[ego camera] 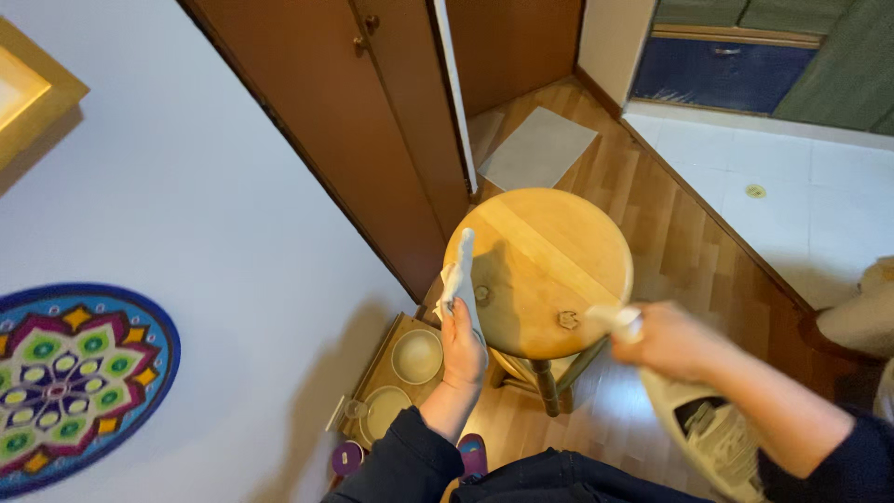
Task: The person cleans a wooden stool by wiping the legs, seat, and underside with a cloth, including spraying the stool with a cleaning solution.
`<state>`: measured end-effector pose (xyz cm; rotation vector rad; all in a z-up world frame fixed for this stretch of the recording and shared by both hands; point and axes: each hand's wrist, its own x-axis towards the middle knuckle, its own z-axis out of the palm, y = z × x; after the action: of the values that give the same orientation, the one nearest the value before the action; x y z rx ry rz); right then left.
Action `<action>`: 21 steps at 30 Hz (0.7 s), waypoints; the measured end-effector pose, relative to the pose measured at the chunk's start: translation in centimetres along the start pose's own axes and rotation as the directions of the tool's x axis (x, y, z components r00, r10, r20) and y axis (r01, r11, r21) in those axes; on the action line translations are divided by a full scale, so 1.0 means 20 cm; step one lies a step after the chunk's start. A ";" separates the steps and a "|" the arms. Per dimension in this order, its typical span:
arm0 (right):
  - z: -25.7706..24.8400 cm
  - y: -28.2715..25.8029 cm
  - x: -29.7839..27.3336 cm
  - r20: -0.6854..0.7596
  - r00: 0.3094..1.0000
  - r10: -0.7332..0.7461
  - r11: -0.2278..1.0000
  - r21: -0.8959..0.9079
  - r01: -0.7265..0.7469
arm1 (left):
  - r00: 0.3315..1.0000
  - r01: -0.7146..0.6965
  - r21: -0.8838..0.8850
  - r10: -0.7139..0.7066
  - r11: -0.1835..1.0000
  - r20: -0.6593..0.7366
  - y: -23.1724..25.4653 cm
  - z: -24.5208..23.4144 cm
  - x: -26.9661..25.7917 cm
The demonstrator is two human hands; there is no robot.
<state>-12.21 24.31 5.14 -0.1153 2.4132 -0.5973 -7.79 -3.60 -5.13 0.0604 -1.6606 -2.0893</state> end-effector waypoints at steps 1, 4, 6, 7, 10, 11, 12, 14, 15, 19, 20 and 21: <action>-0.04 0.03 0.04 -0.083 0.992 0.100 0.994 0.042 -0.097 | 1.000 0.023 -0.039 -0.023 0.999 -0.009 0.02 -0.01 0.03; -0.05 0.13 0.08 -0.299 0.951 0.085 0.989 0.143 -0.043 | 0.998 -0.061 0.105 0.058 0.993 0.034 0.09 -0.07 0.16; -0.10 0.12 0.12 -0.449 0.893 -0.039 0.981 0.154 0.120 | 0.996 -0.060 -0.022 0.062 0.998 0.068 0.12 -0.08 0.27; -0.12 0.09 0.16 -0.493 0.868 -0.054 0.977 0.155 0.149 | 0.995 -0.045 -0.134 0.056 0.990 0.083 0.13 -0.10 0.31; -0.12 -0.06 0.19 -0.457 0.885 0.088 0.981 0.191 0.002 | 0.995 -0.026 -0.134 0.039 0.991 0.088 0.10 -0.13 0.43; -0.12 -0.14 0.20 -0.391 0.895 0.215 0.969 0.196 -0.147 | 0.994 -0.023 -0.142 0.038 0.990 0.105 0.09 -0.13 0.44; -0.10 -0.22 0.19 -0.400 0.888 0.226 0.967 0.205 -0.153 | 0.994 -0.001 -0.120 0.014 0.993 0.107 0.08 -0.14 0.44; -0.04 -0.38 0.17 -0.409 0.912 0.004 0.956 0.270 0.116 | 0.992 0.031 -0.099 -0.019 0.995 0.122 0.06 -0.15 0.44; 0.00 -0.44 0.16 -0.411 0.911 0.021 0.954 0.280 0.104 | 0.990 0.045 -0.030 -0.041 0.999 0.134 0.05 -0.15 0.43; 0.04 -0.64 0.13 -0.325 0.945 0.033 0.969 0.243 0.050 | 0.975 0.082 -0.001 -0.080 0.997 0.207 0.04 -0.16 0.47; 0.04 -0.66 0.12 -0.323 0.937 0.135 0.961 0.271 -0.045 | 0.973 0.085 -0.005 -0.082 0.996 0.214 0.04 -0.17 0.48; 0.04 -0.67 0.12 -0.326 0.935 0.142 0.960 0.274 -0.051 | 0.970 0.071 0.028 -0.075 0.997 0.233 0.04 -0.18 0.50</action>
<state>-14.60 11.48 9.21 0.2404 2.6230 -0.9505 -15.28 -10.76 -2.78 -0.1252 -1.8404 -2.2059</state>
